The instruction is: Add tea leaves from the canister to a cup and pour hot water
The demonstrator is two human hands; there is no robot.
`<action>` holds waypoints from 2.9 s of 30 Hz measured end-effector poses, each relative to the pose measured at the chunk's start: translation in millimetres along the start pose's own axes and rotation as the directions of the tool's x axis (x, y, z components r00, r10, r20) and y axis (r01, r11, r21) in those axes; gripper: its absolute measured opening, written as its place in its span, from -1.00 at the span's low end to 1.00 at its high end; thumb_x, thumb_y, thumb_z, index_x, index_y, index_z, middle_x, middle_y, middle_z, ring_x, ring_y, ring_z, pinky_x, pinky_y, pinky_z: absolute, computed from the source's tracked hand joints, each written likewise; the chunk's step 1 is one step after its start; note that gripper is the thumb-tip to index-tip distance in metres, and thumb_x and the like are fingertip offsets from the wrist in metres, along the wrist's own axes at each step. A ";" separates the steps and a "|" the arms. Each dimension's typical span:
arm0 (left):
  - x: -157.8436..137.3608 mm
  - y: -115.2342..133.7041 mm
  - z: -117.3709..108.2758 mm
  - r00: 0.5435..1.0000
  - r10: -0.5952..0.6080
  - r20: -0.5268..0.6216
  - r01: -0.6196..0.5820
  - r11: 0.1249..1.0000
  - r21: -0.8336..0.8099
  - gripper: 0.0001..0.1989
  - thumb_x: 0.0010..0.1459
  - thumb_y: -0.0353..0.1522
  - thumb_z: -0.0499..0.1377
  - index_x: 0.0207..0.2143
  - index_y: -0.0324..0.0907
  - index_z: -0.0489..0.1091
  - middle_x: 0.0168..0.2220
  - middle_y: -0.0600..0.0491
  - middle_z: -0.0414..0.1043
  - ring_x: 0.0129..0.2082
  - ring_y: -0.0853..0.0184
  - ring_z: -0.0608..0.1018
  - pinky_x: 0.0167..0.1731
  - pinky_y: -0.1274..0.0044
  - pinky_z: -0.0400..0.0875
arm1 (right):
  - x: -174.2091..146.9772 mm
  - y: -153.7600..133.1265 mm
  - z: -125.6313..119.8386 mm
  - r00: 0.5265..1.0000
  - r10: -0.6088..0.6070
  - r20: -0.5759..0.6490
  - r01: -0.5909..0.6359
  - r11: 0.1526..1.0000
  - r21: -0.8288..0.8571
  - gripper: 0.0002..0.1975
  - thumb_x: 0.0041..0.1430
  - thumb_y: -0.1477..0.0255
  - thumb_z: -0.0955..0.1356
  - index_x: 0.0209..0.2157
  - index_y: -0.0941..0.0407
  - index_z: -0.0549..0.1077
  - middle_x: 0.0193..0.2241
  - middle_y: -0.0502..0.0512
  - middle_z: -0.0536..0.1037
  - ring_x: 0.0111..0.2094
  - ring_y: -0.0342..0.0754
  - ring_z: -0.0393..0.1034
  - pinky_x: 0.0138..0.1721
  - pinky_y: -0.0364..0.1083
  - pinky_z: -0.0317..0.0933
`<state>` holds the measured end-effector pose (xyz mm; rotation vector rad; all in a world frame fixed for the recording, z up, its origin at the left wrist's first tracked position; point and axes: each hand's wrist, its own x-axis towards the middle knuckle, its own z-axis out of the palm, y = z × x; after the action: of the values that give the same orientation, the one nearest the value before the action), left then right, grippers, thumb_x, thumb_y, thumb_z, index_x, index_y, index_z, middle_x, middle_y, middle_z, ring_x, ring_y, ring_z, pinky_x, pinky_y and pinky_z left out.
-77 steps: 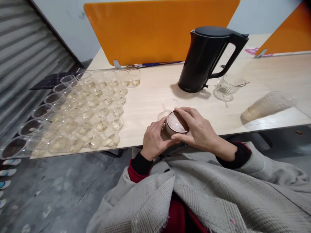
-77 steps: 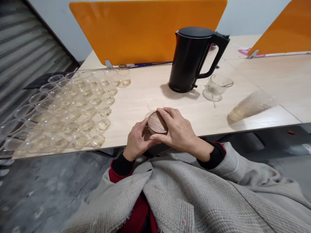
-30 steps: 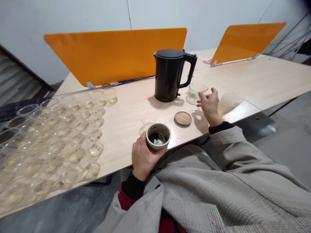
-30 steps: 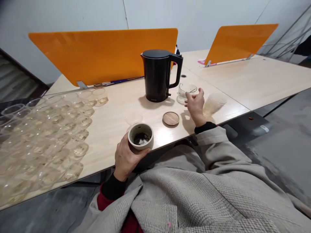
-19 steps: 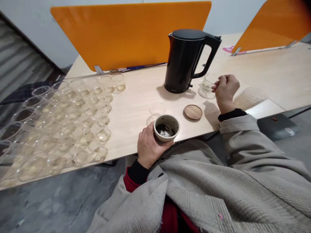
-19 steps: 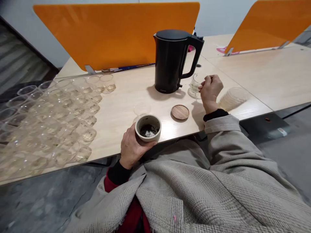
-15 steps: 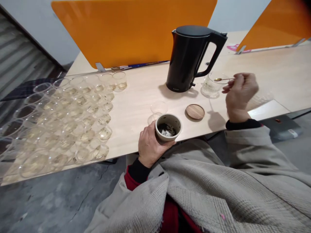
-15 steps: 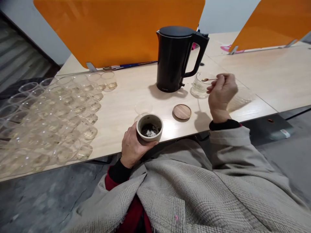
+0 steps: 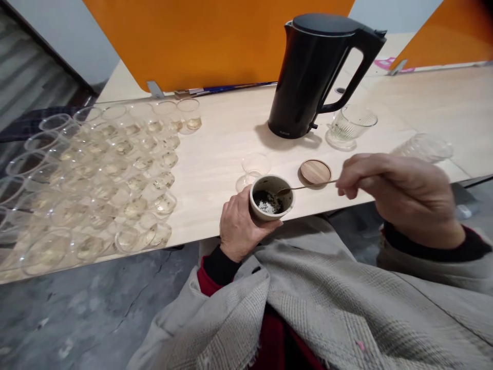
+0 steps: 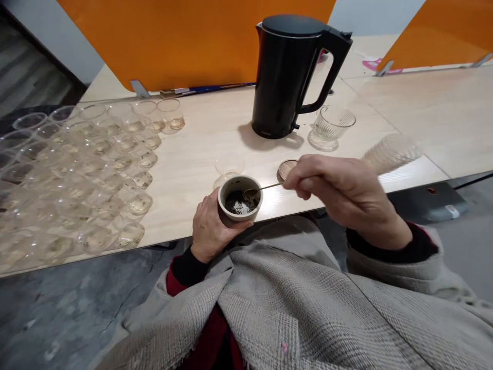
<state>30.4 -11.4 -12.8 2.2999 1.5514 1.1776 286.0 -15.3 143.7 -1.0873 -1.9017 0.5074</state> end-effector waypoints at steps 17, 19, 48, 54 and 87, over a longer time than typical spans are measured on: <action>1.0 3.6 -4.0 1.000 -0.007 0.010 0.008 0.999 -0.042 0.01 0.10 0.29 0.29 0.33 -0.19 0.21 0.08 -0.21 0.59 0.00 0.01 0.64 -0.03 0.20 0.52 | 54.1 16.5 28.3 0.678 -0.253 0.690 0.356 0.935 -0.006 -0.80 0.50 0.50 0.25 -0.26 0.11 0.43 -0.35 0.02 0.45 -0.36 -0.15 0.25 -0.29 -0.13 0.05; 1.1 3.2 -4.1 1.000 -0.005 0.009 0.005 0.999 -0.042 0.02 0.10 0.30 0.28 0.34 -0.20 0.21 0.08 -0.22 0.59 0.00 0.00 0.64 -0.03 0.20 0.52 | 54.8 16.6 29.5 0.668 -0.245 0.703 0.352 0.936 -0.008 -0.83 0.46 0.54 0.26 -0.27 0.11 0.42 -0.35 0.02 0.46 -0.35 -0.15 0.25 -0.29 -0.13 0.04; -1.6 19.9 17.3 0.979 -0.021 -0.204 0.017 1.000 -0.022 -0.03 0.08 0.25 0.34 0.27 -0.26 0.27 0.04 -0.27 0.59 -0.01 -0.05 0.66 -0.02 0.15 0.57 | 68.1 6.1 69.2 0.685 -0.310 0.659 0.260 0.949 0.176 -0.56 0.62 0.20 0.15 -0.38 0.11 0.27 -0.44 -0.04 0.36 -0.41 -0.19 0.20 -0.32 -0.16 0.05; -6.7 17.3 10.4 0.973 -0.015 -0.230 0.009 1.000 -0.027 0.03 0.08 0.21 0.38 0.35 -0.24 0.19 0.10 -0.28 0.56 0.01 -0.06 0.66 0.00 0.13 0.58 | 67.9 -3.9 48.6 0.767 -0.250 0.591 0.223 0.967 0.119 -0.66 0.60 0.24 0.20 -0.28 0.10 0.37 -0.43 0.00 0.39 -0.41 -0.15 0.25 -0.34 -0.13 0.07; -4.6 14.9 6.2 0.985 -0.045 -0.169 0.043 0.999 -0.012 0.06 0.06 0.20 0.39 0.38 -0.18 0.11 0.13 -0.26 0.54 0.02 -0.02 0.64 0.00 0.15 0.57 | 68.6 47.2 43.5 0.893 0.448 0.048 -0.397 0.732 0.553 -0.71 0.36 0.17 0.39 -0.38 0.03 0.35 -0.61 -0.16 0.07 -0.62 -0.20 -0.07 -0.60 -0.13 0.09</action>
<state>44.7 -20.2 -12.1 2.1988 1.6397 1.3975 255.8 70.6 120.6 -1.1157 -1.2794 1.1700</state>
